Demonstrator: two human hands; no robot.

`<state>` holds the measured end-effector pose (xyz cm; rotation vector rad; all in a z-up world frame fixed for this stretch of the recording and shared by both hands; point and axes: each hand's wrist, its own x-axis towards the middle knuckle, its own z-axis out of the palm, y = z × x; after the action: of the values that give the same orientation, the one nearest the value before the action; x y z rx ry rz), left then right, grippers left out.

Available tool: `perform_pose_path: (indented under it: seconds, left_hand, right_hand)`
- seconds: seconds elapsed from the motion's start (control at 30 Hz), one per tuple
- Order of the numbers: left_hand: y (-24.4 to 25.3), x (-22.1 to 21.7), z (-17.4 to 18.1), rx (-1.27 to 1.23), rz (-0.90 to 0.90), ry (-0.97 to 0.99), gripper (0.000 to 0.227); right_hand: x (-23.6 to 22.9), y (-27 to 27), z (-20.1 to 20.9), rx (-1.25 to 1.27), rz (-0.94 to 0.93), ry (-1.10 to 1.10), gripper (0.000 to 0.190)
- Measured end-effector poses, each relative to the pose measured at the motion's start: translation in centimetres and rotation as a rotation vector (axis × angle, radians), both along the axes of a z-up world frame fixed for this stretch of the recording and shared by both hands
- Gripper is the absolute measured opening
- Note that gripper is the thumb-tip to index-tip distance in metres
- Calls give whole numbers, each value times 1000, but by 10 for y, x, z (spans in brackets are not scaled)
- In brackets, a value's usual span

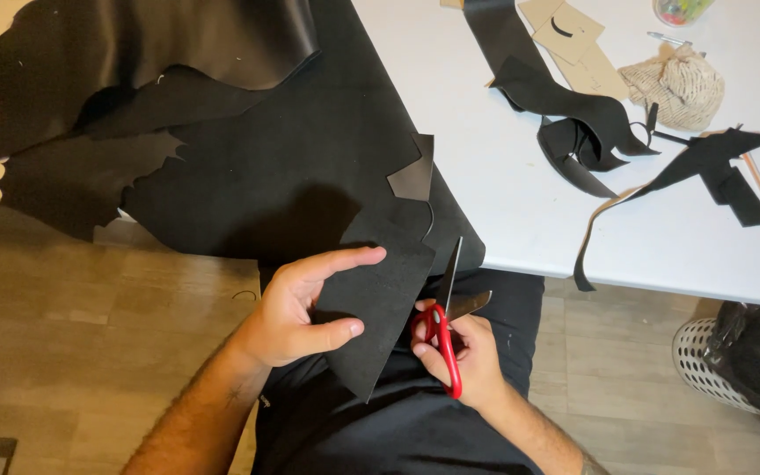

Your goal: Cutting out specific shapes from a large piece of black leather using scissors on a workshop table.

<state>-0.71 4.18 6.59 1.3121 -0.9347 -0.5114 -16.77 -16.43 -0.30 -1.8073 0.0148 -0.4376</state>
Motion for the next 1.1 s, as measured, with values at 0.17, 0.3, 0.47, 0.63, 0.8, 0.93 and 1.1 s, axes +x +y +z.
perform_pose_path:
  seconds: [0.17, 0.3, 0.47, 0.63, 0.8, 0.93, 1.1]
  left_hand:
    - [-1, 0, -1, 8, 14, 11, 63]
    - [-1, 0, 1, 4, 29, 4, 63]
    - [-1, 0, 1, 5, 44, 13, 62]
    - [-3, 0, 5, 37, 83, 23, 61]
    - [-3, 1, 6, 51, 93, -7, 58]
    - [-4, 1, 6, 56, 95, -30, 57]
    - [-4, 1, 7, 85, 107, -44, 57]
  right_hand:
    - [0, 1, 2, 7, 4, 12, 15]
    - [0, 1, 1, 12, 7, 21, 24]
    - [-1, 0, -2, -13, -6, 48, 24]
    - [-2, -1, -3, -21, -14, 46, 22]
    - [-2, -1, -3, -13, -16, 42, 23]
    - [-2, -2, -4, -42, -33, 55, 17]
    - [-3, -3, -6, -25, -25, 53, 19]
